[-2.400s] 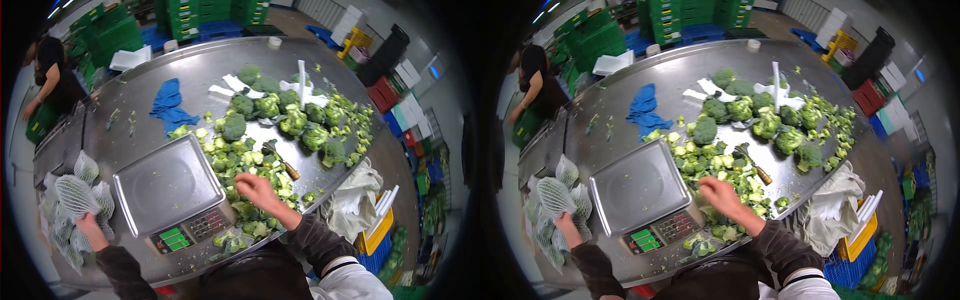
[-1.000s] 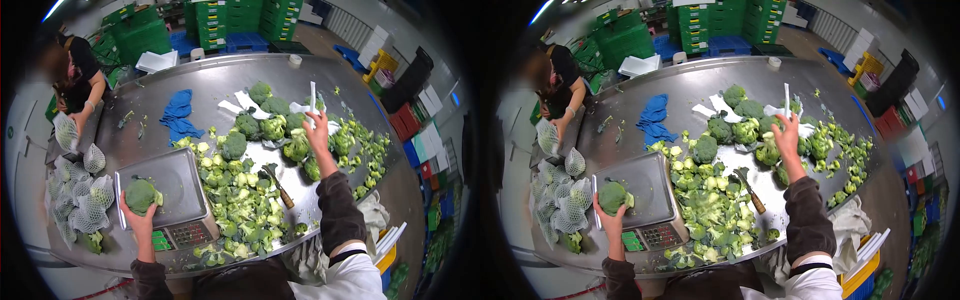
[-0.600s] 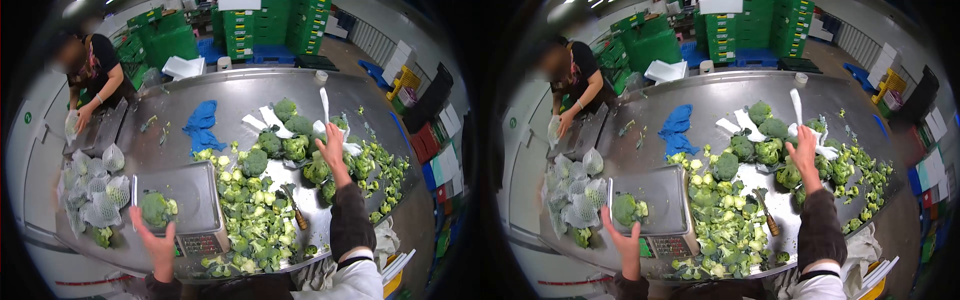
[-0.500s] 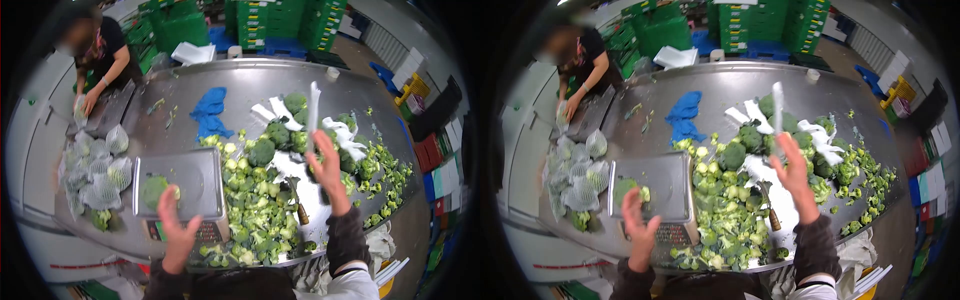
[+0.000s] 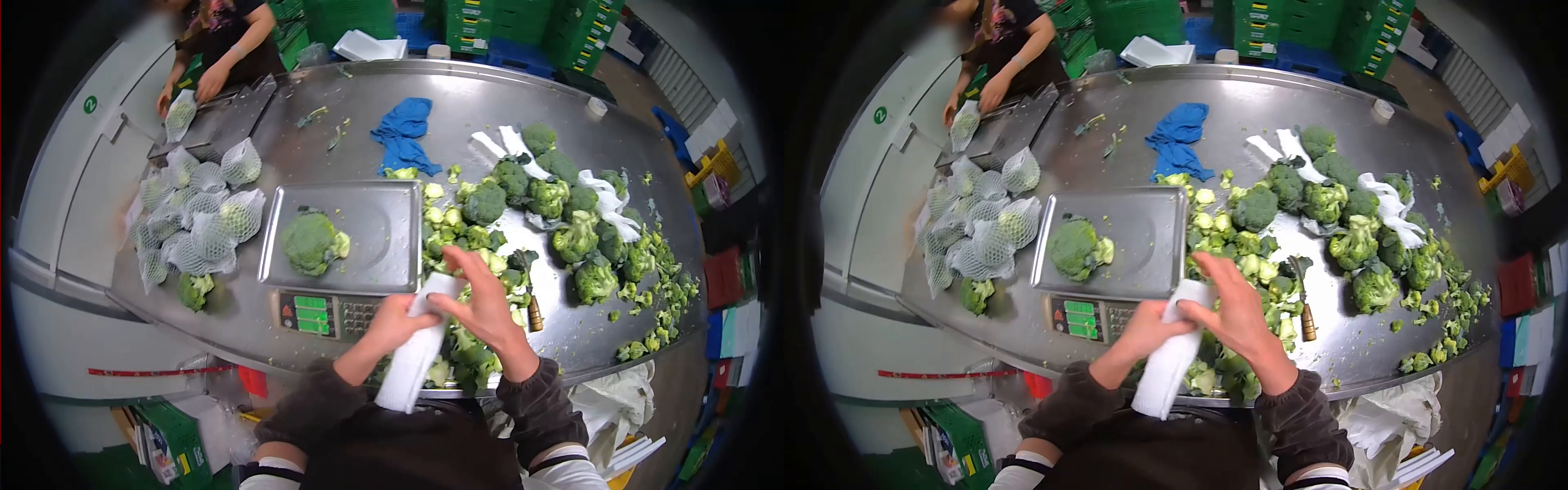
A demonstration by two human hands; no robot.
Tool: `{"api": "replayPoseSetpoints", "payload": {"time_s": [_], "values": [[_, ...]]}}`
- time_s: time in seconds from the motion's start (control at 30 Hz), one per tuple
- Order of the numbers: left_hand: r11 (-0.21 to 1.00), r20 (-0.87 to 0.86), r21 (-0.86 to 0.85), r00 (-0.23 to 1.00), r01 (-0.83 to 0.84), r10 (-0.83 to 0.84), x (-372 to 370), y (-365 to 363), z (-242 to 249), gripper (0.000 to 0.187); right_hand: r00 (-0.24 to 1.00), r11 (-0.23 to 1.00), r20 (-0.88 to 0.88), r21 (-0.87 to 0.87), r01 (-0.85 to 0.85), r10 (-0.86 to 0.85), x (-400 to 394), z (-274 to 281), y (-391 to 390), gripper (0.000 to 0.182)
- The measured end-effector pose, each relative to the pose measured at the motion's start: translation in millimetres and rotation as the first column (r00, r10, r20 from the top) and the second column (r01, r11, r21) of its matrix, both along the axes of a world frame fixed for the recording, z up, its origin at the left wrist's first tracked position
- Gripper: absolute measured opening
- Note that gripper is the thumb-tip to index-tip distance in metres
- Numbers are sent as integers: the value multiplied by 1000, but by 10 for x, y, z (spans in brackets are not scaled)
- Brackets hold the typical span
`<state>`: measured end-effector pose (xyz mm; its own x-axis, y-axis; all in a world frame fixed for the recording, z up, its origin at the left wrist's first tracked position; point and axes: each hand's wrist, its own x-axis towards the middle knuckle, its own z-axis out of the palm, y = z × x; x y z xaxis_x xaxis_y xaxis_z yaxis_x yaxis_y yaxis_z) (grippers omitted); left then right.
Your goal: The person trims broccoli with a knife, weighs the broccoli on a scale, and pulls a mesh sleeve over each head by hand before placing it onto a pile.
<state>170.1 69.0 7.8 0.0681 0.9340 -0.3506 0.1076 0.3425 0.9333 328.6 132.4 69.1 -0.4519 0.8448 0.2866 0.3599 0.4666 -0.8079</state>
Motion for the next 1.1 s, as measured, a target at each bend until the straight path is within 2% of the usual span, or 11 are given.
{"api": "replayPoseSetpoints", "payload": {"time_s": [0.2, 0.27, 0.4, 0.6, 0.67, 0.8, 0.93, 1.0, 1.03, 1.07, 1.1], "values": [[973, 881, -230, 417, -35, 224, -137, -176, -151, 48, 754, 685, -493, -724, -79, -434, -66, -487, -48, 25], [995, 772, -63, 628, -78, 98, -165, -255, -211, 55, 781, 509, -415, -848, -146, -467, -82, -503, -169, 26], [957, 608, 46, 768, -288, 202, 67, -383, -255, 51, 890, 904, -402, -426, 24, -213, -456, -728, -511, 27], [873, 567, 162, 767, -460, 298, -96, -569, -249, 14, 947, 957, -226, -229, 178, -230, -524, -579, -554, 12], [888, 563, 88, 758, -452, 330, -258, -603, -241, 6, 629, 583, -533, -798, -153, -565, -511, -682, -499, 19], [814, 781, -309, 357, -493, 512, -623, -486, 67, 14, 359, 191, -539, -717, -670, -762, -660, -881, -691, 31], [882, 866, -436, 182, -179, 465, -992, -604, 155, 18, 712, -172, -592, -711, -682, -378, -746, -800, -936, 42], [850, 762, -520, 403, -86, 507, -980, -703, 115, 18, 818, -74, -575, -815, -574, -11, -733, -585, -697, 41], [982, 325, -23, 928, -187, 184, -929, -852, 321, 19, 811, -29, -584, -810, -585, -46, -760, -568, -566, 40], [908, -421, 402, 904, 118, 69, -840, -916, 854, 22, 800, 17, -594, -804, -595, -83, -809, -565, -462, 40], [905, -427, 407, 902, 126, 67, -925, -907, 720, 22, 748, 89, -652, -758, -646, -123, -872, -570, -404, 39]]}}
